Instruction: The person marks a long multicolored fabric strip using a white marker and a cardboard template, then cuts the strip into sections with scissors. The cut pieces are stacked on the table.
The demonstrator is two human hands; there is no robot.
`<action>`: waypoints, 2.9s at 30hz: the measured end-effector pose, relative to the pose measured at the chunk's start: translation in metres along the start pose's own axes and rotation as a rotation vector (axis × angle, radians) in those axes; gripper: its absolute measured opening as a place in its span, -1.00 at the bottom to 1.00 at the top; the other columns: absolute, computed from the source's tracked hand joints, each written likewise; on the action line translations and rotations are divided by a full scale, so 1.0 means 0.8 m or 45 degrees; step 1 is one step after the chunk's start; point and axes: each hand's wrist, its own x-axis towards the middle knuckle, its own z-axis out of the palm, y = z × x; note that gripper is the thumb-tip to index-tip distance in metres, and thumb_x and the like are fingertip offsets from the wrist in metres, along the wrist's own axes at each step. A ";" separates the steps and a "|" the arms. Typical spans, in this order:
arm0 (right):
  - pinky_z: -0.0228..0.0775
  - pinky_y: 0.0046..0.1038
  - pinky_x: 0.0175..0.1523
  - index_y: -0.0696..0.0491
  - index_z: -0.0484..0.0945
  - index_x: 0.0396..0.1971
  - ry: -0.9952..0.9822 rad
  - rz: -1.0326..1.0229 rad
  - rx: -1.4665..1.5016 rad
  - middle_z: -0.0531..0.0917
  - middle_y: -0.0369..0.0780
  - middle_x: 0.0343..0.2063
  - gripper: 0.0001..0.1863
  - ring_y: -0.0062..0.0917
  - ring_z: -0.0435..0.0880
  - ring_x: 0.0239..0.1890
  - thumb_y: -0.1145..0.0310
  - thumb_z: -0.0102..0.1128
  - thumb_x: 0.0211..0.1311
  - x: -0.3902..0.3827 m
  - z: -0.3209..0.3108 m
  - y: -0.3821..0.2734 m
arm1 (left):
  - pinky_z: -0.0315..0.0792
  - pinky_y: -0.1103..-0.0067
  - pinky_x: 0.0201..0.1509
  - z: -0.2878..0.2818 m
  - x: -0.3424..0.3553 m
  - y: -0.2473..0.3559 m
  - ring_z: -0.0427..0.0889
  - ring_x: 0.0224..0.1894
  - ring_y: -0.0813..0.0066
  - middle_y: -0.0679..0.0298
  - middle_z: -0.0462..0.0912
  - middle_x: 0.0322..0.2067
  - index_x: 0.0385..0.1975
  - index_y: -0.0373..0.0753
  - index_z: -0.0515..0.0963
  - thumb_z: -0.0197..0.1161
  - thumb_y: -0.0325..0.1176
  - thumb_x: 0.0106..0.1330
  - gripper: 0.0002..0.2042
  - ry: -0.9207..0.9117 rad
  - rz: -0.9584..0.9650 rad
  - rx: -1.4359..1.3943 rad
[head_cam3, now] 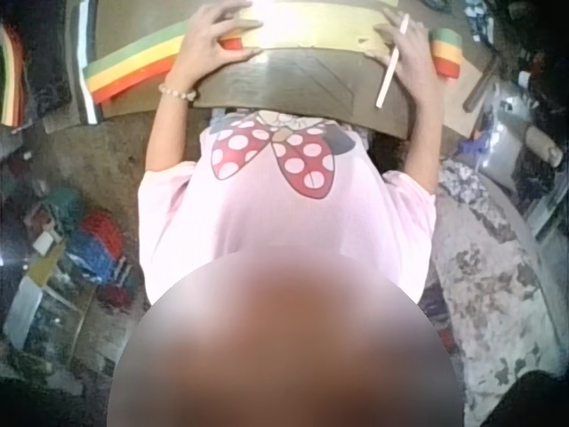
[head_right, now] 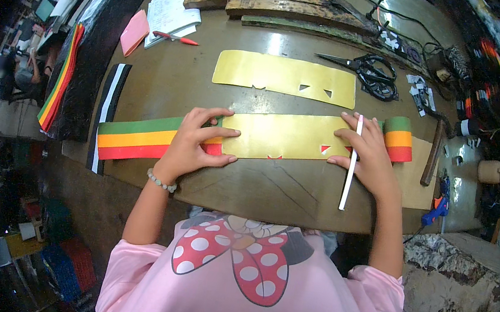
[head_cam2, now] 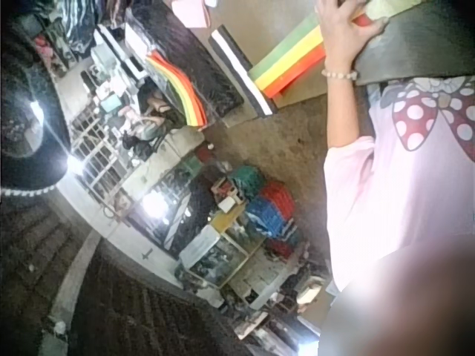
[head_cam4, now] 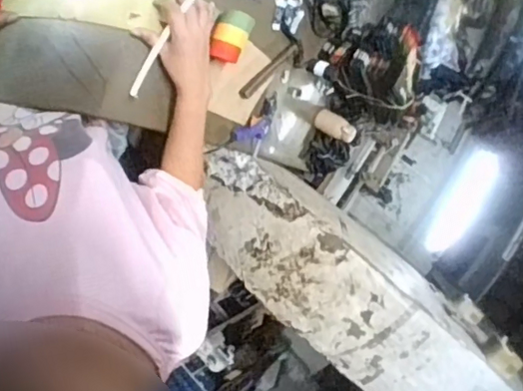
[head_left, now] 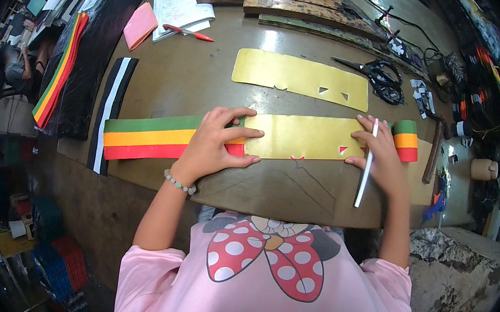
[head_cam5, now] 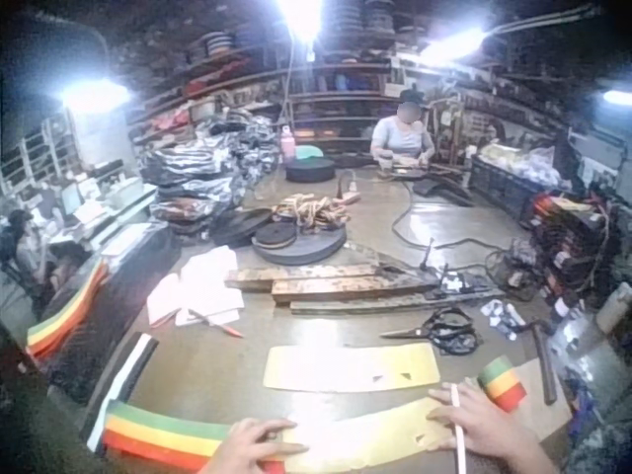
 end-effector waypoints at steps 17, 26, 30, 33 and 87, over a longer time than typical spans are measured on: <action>0.45 -0.48 -0.11 0.18 0.71 -0.18 0.552 0.282 0.807 0.68 -0.14 -0.36 -0.80 -0.48 0.63 -0.28 0.42 0.29 0.26 -0.010 0.031 -0.111 | 0.47 0.36 0.10 -0.007 0.016 0.036 0.50 -0.04 0.21 0.20 0.54 0.09 -0.35 -0.28 0.66 0.44 -0.28 0.04 -0.75 -0.074 0.100 0.227; 0.53 -0.35 0.02 0.16 0.43 -0.65 0.464 0.316 0.710 0.56 -0.17 -0.63 -0.73 -0.44 0.58 -0.58 0.53 0.39 0.07 0.005 0.077 -0.128 | 0.62 0.58 -0.30 0.061 0.023 0.090 0.55 -0.01 0.07 0.05 0.44 -0.04 0.10 -0.08 0.56 0.17 -0.38 0.21 -0.59 -0.143 0.181 0.873; 0.51 -0.28 0.09 0.16 0.42 -0.65 0.539 0.332 0.711 0.50 -0.18 -0.68 -0.72 -0.41 0.53 -0.61 0.53 0.39 0.07 0.005 0.088 -0.126 | 0.57 0.60 -0.38 0.055 0.027 0.089 0.50 -0.13 0.21 0.17 0.44 -0.07 0.19 0.22 0.51 0.17 -0.37 0.20 -0.49 -0.203 0.096 0.786; 0.53 -0.28 0.05 0.16 0.39 -0.67 0.550 0.203 0.585 0.44 -0.19 -0.70 -0.71 -0.39 0.51 -0.62 0.54 0.38 0.06 0.007 0.093 -0.129 | 0.51 0.65 -0.45 0.049 0.032 0.086 0.45 -0.24 0.37 0.28 0.44 -0.15 0.19 0.24 0.52 0.18 -0.36 0.17 -0.48 -0.190 0.135 0.758; 0.24 -0.41 -0.51 0.17 0.35 -0.66 0.491 0.503 0.386 0.42 -0.18 -0.71 -0.69 -0.60 0.41 -0.64 0.43 0.28 0.14 -0.021 0.021 -0.003 | 0.55 0.59 -0.43 0.134 0.107 0.144 0.50 -0.23 0.36 0.24 0.42 -0.25 0.03 -0.18 0.51 0.20 -0.42 0.10 -0.58 -0.291 0.362 0.926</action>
